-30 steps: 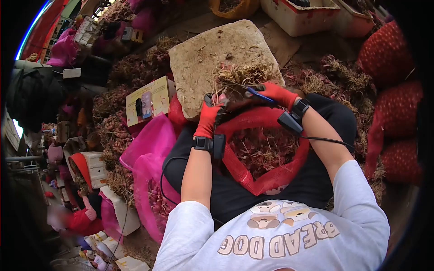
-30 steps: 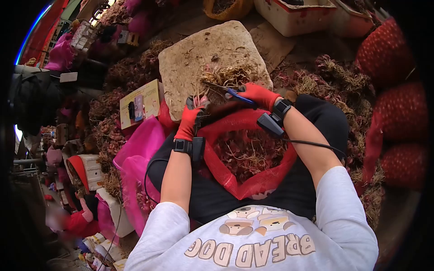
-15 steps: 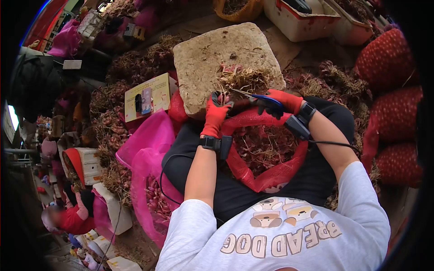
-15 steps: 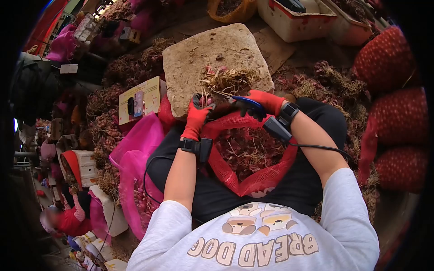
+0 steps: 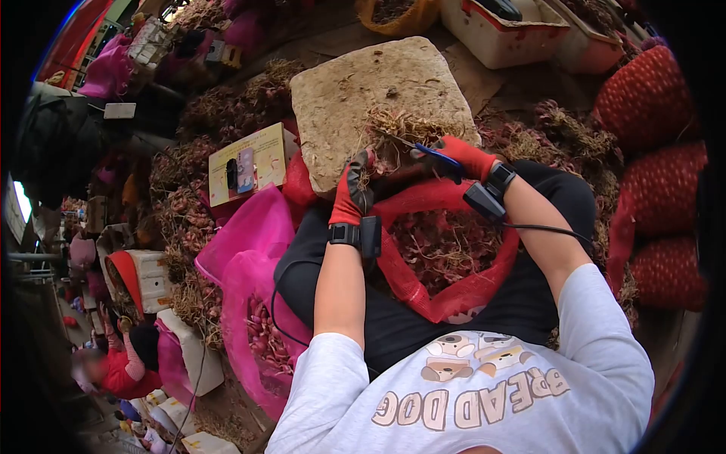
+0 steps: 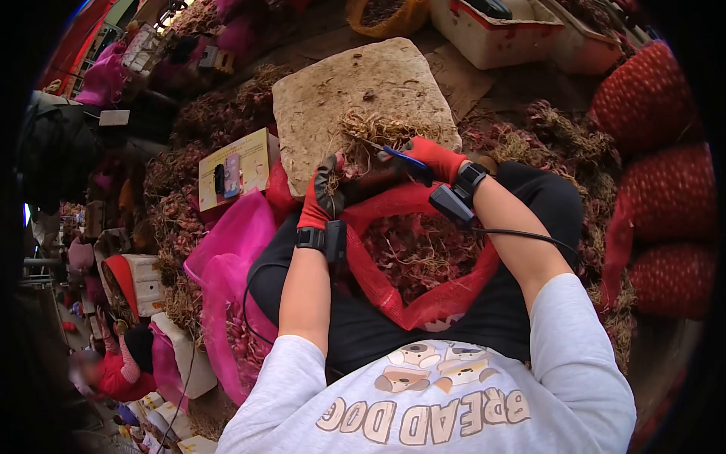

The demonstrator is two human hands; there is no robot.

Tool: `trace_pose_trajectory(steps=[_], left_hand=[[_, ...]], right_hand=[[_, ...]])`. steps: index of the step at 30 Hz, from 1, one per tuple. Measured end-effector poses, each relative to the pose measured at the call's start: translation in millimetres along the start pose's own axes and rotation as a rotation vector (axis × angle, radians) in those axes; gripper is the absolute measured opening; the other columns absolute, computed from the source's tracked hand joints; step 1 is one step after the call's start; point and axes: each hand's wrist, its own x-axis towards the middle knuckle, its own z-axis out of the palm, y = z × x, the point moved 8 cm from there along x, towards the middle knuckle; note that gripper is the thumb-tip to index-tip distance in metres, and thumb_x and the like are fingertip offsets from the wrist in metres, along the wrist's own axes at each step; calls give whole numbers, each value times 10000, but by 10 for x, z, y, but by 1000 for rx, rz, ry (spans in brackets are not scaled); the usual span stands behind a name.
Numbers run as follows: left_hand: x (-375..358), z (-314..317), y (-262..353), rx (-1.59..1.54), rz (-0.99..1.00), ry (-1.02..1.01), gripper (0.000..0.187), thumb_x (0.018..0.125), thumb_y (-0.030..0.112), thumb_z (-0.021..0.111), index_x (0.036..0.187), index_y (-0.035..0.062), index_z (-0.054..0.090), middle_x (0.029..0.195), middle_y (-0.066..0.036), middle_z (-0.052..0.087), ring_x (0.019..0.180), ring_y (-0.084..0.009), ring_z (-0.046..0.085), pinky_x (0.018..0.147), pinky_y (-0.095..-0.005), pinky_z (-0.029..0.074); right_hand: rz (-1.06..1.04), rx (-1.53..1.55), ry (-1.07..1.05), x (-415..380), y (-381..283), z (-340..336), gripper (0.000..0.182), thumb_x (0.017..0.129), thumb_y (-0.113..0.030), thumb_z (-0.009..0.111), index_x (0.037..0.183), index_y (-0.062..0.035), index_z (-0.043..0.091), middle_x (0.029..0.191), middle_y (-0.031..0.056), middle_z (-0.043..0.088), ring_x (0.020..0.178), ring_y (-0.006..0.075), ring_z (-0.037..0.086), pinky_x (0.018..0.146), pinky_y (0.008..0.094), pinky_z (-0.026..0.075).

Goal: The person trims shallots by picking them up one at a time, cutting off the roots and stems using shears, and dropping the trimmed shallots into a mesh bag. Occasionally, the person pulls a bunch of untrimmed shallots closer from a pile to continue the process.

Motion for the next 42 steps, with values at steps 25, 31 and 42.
trace_pose_trajectory(steps=[25,31,42], left_hand=[[-123,121,44,-21,35,-61,263,891,246,618,1040,37,560,882,-96,603,845,-235,609,801,-398,537],[-78,63,80,4,121,-54,263,887,250,617,1027,34,564,861,-115,614,789,-239,605,760,-390,536],[-58,60,80,-17,83,-119,243,905,253,601,1028,44,598,923,-99,637,853,-234,619,803,-384,528]], right_hand=[[94,41,-88,-215,-18,316,245,842,-258,603,925,-51,705,635,52,622,470,102,544,429,260,421],[99,119,-332,-452,279,339,216,845,-240,595,906,-62,701,602,29,581,472,92,545,421,265,419],[37,-501,306,-32,-38,101,688,767,-617,610,894,59,625,879,235,652,844,322,654,727,380,508]])
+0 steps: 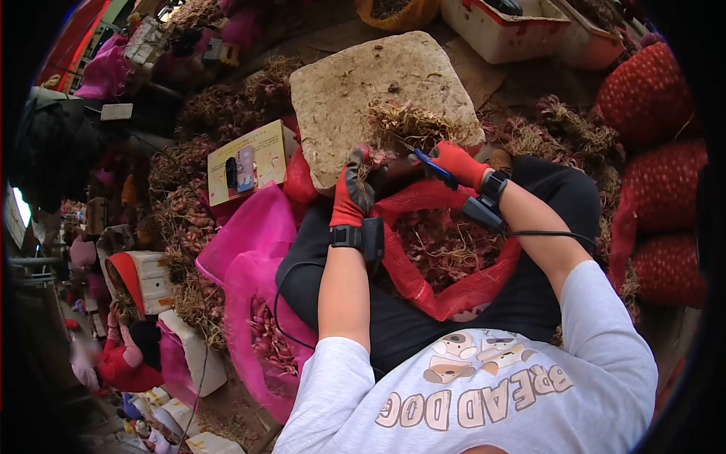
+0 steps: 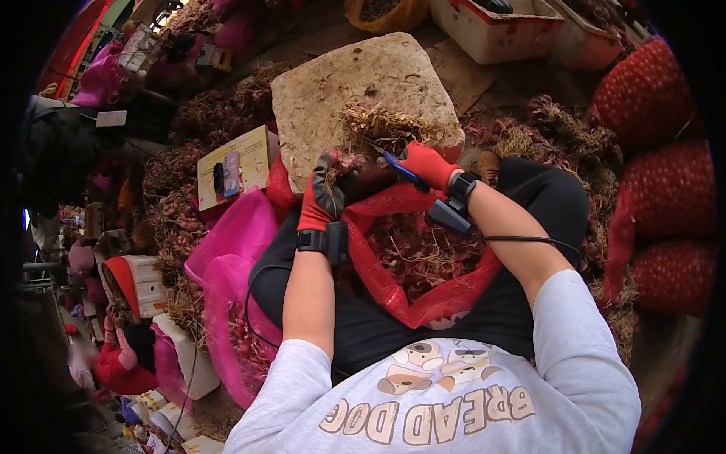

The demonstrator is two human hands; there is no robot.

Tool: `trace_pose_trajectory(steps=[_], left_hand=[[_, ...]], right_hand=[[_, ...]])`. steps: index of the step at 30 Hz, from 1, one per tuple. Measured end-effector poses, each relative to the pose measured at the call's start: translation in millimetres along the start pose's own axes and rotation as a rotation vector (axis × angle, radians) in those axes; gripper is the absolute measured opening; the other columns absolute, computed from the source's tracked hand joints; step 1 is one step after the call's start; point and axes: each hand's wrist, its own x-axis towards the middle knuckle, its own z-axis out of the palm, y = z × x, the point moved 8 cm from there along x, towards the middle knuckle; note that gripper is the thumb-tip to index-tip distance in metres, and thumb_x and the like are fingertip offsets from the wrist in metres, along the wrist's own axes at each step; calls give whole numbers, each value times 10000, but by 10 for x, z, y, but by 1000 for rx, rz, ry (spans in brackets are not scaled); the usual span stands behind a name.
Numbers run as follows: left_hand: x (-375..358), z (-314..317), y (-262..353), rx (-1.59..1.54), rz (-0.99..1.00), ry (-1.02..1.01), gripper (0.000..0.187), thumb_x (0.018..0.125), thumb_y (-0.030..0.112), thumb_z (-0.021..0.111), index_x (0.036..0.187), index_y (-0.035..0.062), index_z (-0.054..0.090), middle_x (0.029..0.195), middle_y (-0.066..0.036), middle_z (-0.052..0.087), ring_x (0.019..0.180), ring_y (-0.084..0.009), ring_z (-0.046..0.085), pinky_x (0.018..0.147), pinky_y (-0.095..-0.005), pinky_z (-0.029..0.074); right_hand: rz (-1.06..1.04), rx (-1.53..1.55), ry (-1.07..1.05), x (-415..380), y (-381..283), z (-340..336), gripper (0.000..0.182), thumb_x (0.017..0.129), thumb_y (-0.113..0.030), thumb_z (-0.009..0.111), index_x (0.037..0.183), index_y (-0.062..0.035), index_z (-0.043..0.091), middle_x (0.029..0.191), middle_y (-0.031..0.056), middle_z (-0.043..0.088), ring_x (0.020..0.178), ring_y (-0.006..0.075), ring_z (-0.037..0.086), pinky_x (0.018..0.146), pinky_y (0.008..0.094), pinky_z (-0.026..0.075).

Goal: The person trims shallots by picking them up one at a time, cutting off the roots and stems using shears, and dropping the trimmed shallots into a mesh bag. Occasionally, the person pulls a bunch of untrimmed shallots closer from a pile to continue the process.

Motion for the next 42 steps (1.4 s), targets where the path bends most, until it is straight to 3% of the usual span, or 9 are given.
trace_pose_trajectory(steps=[6,11,14,18,23,29,33,39,42], left_hand=[[-154,112,-82,275,-87,-40,295,924,260,587,1104,26,580,993,-87,630,934,-204,610,825,-350,529],[-619,509,-358,312,-125,-254,341,945,225,558,1233,52,501,1110,-72,584,980,-183,602,854,-319,525],[-967,725,-589,50,-198,-119,341,993,206,462,1299,57,448,1175,-38,545,1028,-155,580,853,-284,501],[-1319,987,-1168,-38,-395,-359,394,977,226,478,1329,56,433,1150,-46,573,1023,-133,565,831,-271,482],[-1535,789,-1213,1271,152,-533,407,892,87,515,1291,36,452,1148,-110,580,1039,-182,559,854,-303,471],[-1506,453,-1520,804,-90,43,338,911,127,525,1227,17,476,1108,-129,593,1001,-233,570,888,-350,448],[-1266,-279,-1759,1103,171,3,296,908,132,550,1184,43,489,1066,-128,609,974,-235,581,838,-358,465],[-1421,-122,-1722,1029,130,102,288,949,186,483,1182,17,488,1094,-152,610,982,-267,593,842,-375,462],[-1223,-310,-1929,535,-74,63,307,974,224,448,1184,8,507,1101,-142,615,966,-246,612,834,-354,484]], right_hand=[[-99,-348,9,563,-1,-93,706,771,-628,564,968,49,610,1019,255,618,972,393,590,852,429,466],[-7,-121,-153,473,131,-114,601,789,-554,598,957,23,624,889,235,638,815,397,615,761,446,492],[92,771,-593,-385,289,179,416,870,-390,590,1137,-72,616,745,107,644,574,121,617,441,245,456],[111,1064,-389,-1405,263,396,341,871,-362,635,1065,-82,646,751,6,618,544,66,523,469,216,387],[243,1184,-96,-1841,672,616,152,870,-207,647,931,-69,636,740,-8,613,587,37,520,486,204,389],[-61,831,8,-1798,491,488,185,863,-171,627,980,-28,620,836,33,645,724,99,589,649,261,476],[-53,467,261,-1751,620,630,204,871,-168,605,1005,-16,625,880,42,661,754,105,605,670,270,481],[150,1397,-180,-1856,512,899,240,866,-162,610,1058,-19,628,886,45,659,759,113,621,670,277,501],[161,1274,-114,-1805,659,889,254,861,-173,622,1066,-23,631,865,37,646,754,113,620,667,263,513]])
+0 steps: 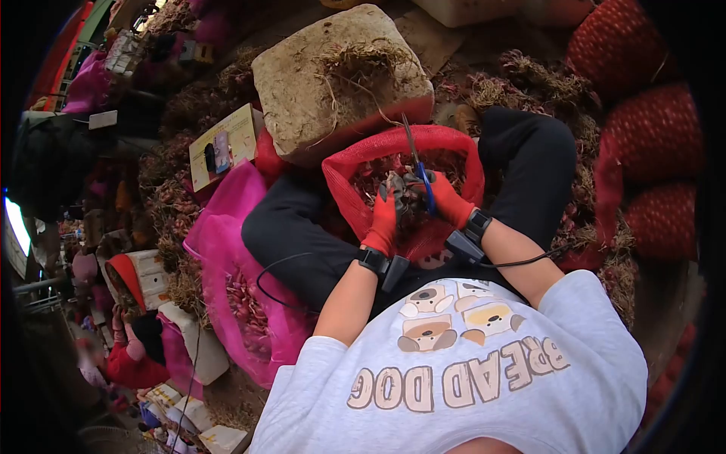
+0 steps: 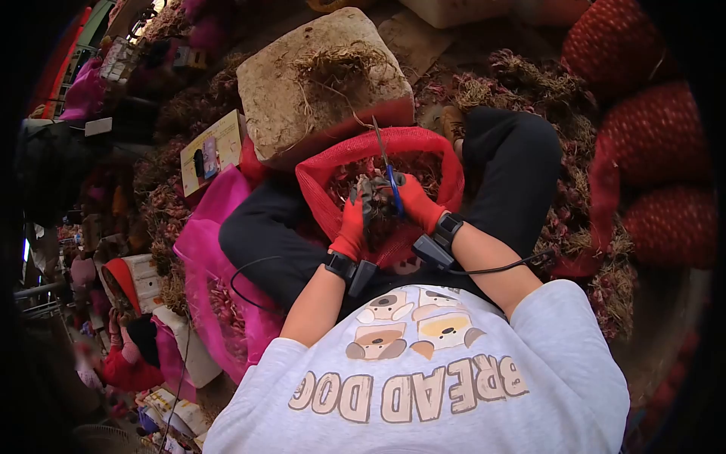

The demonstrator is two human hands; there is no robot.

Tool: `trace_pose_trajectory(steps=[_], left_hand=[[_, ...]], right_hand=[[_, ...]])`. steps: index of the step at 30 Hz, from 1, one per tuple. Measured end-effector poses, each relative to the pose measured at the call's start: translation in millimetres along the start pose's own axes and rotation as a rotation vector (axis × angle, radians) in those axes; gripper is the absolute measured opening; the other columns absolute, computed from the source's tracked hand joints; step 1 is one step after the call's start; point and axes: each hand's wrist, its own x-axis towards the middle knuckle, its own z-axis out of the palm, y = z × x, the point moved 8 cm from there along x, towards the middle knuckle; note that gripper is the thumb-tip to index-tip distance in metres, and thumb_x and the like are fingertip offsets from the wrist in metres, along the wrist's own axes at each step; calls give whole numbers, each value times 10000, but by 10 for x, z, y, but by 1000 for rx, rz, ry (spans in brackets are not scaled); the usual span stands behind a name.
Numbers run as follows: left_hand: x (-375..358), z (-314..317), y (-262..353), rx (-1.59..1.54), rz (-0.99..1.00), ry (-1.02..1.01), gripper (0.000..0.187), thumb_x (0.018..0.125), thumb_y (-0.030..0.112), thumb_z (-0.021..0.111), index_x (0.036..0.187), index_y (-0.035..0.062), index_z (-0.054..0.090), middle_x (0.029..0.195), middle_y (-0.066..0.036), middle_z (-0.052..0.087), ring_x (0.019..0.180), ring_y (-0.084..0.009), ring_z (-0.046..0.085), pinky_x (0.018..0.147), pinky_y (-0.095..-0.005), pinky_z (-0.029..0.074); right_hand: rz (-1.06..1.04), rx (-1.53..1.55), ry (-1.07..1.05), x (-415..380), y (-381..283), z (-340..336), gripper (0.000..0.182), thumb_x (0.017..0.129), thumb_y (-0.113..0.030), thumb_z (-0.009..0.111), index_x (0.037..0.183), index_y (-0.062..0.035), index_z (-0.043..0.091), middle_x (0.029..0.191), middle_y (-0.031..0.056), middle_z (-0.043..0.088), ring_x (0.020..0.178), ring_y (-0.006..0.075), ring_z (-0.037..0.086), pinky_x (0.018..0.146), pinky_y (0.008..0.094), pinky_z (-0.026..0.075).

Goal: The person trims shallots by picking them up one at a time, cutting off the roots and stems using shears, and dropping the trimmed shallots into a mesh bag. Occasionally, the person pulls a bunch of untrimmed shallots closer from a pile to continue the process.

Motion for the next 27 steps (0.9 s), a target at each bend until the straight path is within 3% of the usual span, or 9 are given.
trace_pose_trajectory(steps=[3,5,6,10,13,18,22,25,27], left_hand=[[-364,506,614,-325,5,-283,295,968,178,438,1194,11,531,1110,-105,614,979,-210,602,859,-330,490],[-452,500,928,329,428,-177,336,976,252,416,1175,14,547,1111,-107,616,965,-217,614,845,-327,503],[-463,481,961,347,436,-139,336,969,257,430,1168,14,550,1105,-104,618,960,-223,617,839,-332,506],[25,34,128,-362,-81,2,308,904,187,550,1148,-1,553,1085,-108,624,940,-238,623,820,-351,512],[494,-405,-434,-263,27,241,354,858,133,625,1166,-12,526,1082,-126,622,934,-249,623,811,-363,507],[154,-120,277,135,357,567,431,824,105,658,1195,-28,484,1110,-136,614,945,-248,610,837,-352,485],[200,-257,277,556,462,798,477,816,96,654,1230,-18,447,1145,-147,599,975,-264,599,873,-359,464],[283,-771,329,309,516,857,394,824,119,675,1164,-11,525,1077,-139,615,942,-259,599,838,-382,473],[531,-780,483,203,131,537,423,829,168,664,1178,-20,517,1111,-166,613,1005,-275,592,875,-377,450]], right_hand=[[-104,147,-15,117,34,-152,267,851,-175,631,1066,-18,610,861,30,628,738,121,615,644,262,525],[-113,197,-46,22,-169,-56,280,844,-174,632,1073,-18,593,872,35,622,732,124,609,644,278,532],[-113,223,-61,-23,-230,-8,287,841,-173,633,1077,-18,584,878,37,619,729,126,606,643,285,536],[-248,141,-8,213,-56,-229,285,835,-142,636,1088,-28,572,883,45,618,750,133,607,669,297,539],[-296,-9,109,54,-205,-160,275,833,-115,650,1086,-32,579,896,41,629,789,122,606,722,277,520],[-457,-553,196,-70,-271,53,330,812,-49,676,1124,-29,571,944,28,642,845,97,596,760,253,493],[-368,-340,133,-103,-285,105,371,801,-42,682,1148,-45,553,969,22,630,855,98,593,753,256,498],[-345,-196,120,-195,-502,103,334,821,-69,665,1132,-51,545,963,8,617,851,95,581,737,259,495],[-295,-131,173,-259,-652,-26,344,822,-59,661,1144,-74,540,963,-9,604,848,87,572,725,255,495]])
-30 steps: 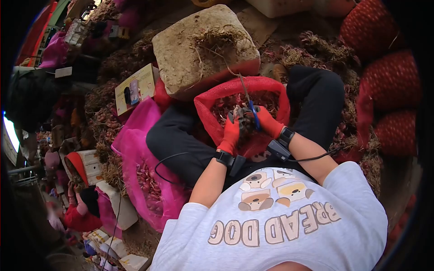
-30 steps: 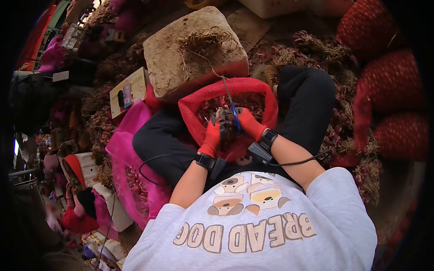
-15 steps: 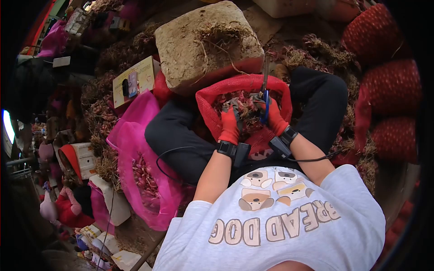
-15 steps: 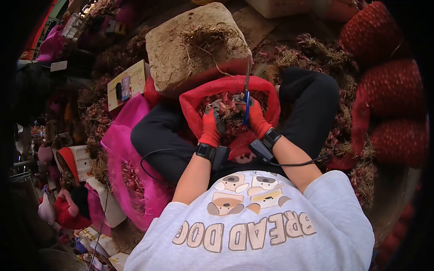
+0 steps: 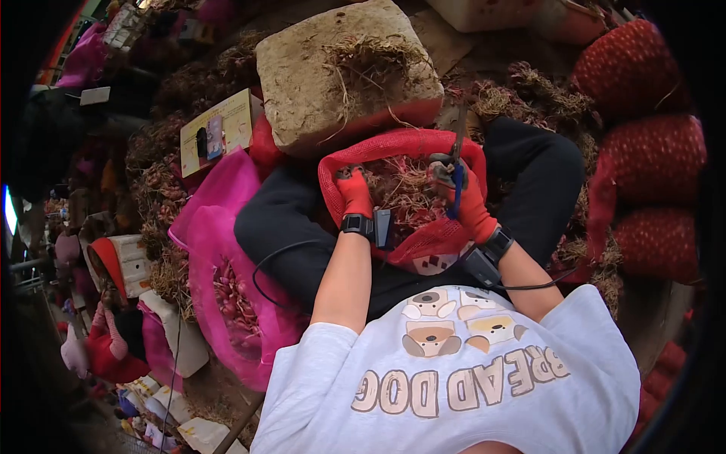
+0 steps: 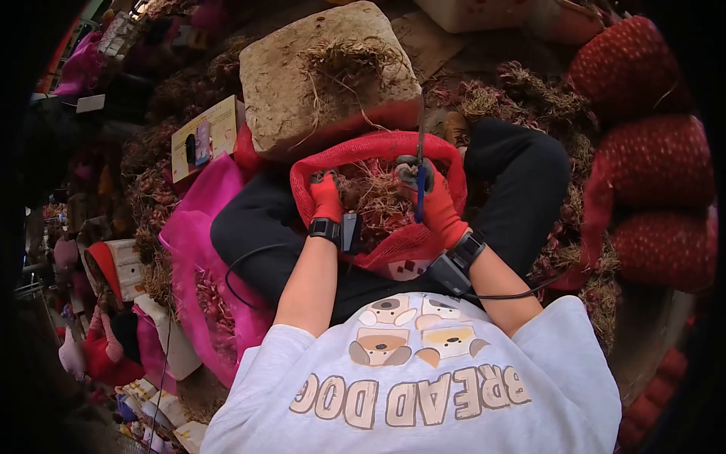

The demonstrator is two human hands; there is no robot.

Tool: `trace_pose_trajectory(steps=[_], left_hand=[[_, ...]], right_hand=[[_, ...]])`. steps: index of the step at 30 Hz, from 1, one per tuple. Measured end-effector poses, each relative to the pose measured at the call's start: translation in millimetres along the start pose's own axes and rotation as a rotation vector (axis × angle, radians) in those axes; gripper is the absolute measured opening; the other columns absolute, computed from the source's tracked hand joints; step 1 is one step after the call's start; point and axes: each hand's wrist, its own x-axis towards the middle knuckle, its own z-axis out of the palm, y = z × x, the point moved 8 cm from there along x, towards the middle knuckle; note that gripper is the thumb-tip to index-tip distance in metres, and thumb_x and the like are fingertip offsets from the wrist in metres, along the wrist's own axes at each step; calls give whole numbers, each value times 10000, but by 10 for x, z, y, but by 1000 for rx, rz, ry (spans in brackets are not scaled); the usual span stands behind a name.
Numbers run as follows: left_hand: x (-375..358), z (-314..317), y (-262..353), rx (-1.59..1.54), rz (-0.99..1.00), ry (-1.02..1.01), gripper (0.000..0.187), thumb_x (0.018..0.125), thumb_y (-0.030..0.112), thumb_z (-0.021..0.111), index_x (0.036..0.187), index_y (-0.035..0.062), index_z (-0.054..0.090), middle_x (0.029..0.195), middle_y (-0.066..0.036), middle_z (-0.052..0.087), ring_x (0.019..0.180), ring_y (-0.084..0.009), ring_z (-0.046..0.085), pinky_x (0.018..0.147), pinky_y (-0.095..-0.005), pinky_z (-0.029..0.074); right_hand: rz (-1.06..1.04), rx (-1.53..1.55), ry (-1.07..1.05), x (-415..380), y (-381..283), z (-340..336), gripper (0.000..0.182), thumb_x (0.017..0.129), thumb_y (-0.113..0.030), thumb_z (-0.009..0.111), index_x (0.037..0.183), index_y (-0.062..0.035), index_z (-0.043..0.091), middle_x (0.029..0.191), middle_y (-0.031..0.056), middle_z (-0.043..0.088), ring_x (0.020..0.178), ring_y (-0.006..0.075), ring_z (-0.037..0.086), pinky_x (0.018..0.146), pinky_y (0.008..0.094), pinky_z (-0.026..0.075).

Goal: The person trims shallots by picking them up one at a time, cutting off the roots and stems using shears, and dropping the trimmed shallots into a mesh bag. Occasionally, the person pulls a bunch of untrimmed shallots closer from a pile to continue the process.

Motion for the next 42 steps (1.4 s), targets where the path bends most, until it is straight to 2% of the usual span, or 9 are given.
trace_pose_trajectory(steps=[5,9,12,19,27,31,33,39,42], left_hand=[[426,272,202,289,19,-189,407,831,279,665,1075,-31,563,1017,-175,644,943,-282,616,818,-381,456],[35,149,502,486,36,-391,419,827,284,657,1130,11,559,1036,-175,635,956,-283,609,841,-365,451],[-337,211,545,192,139,-556,263,851,194,656,1071,70,582,837,3,603,718,-82,547,638,-246,463],[-894,535,446,783,486,-543,665,704,152,740,1299,123,447,1311,-164,407,1194,-354,463,951,-412,435],[-859,383,771,837,614,-292,713,719,255,757,1326,86,425,1339,-204,380,1132,-357,511,928,-417,445],[-1246,357,1170,355,551,-408,282,853,165,632,1095,37,566,935,-107,617,815,-209,612,701,-319,483],[-1313,474,706,129,-28,-611,263,897,172,584,1123,42,552,958,-92,628,800,-180,621,705,-303,497],[-1494,522,368,-74,-372,-776,267,926,153,493,1176,70,535,870,-43,646,734,-188,623,662,-300,500],[-1461,544,804,809,765,-787,279,879,117,500,1148,65,557,880,-97,653,787,-252,627,693,-331,495]], right_hand=[[-101,-946,49,516,178,-316,338,829,-260,605,1095,-55,568,1002,212,624,961,369,592,832,423,461],[-254,-921,273,1057,-196,-523,360,817,-298,618,1085,-60,581,1015,193,638,962,367,599,813,420,462],[-126,-907,239,1204,-133,-665,358,813,-324,616,1045,-52,605,989,185,647,946,361,605,805,409,464],[-97,-758,-10,686,-181,-448,315,814,-313,632,960,-34,638,856,153,649,786,258,627,724,357,470],[117,139,-139,97,-250,-386,293,837,-164,597,1073,9,595,876,52,636,715,129,610,641,255,499],[306,305,-73,-4,38,-272,277,844,-159,584,1075,-6,583,884,52,632,707,137,618,633,257,505],[369,374,28,20,458,-306,272,842,-172,601,1064,-15,584,891,53,634,705,134,619,630,264,507],[47,-659,-6,12,514,-216,283,804,-236,682,1000,-36,640,858,105,666,775,224,639,707,355,494],[-41,-821,0,116,396,-182,315,769,-233,718,1003,-42,629,891,137,658,845,278,633,771,375,481]])
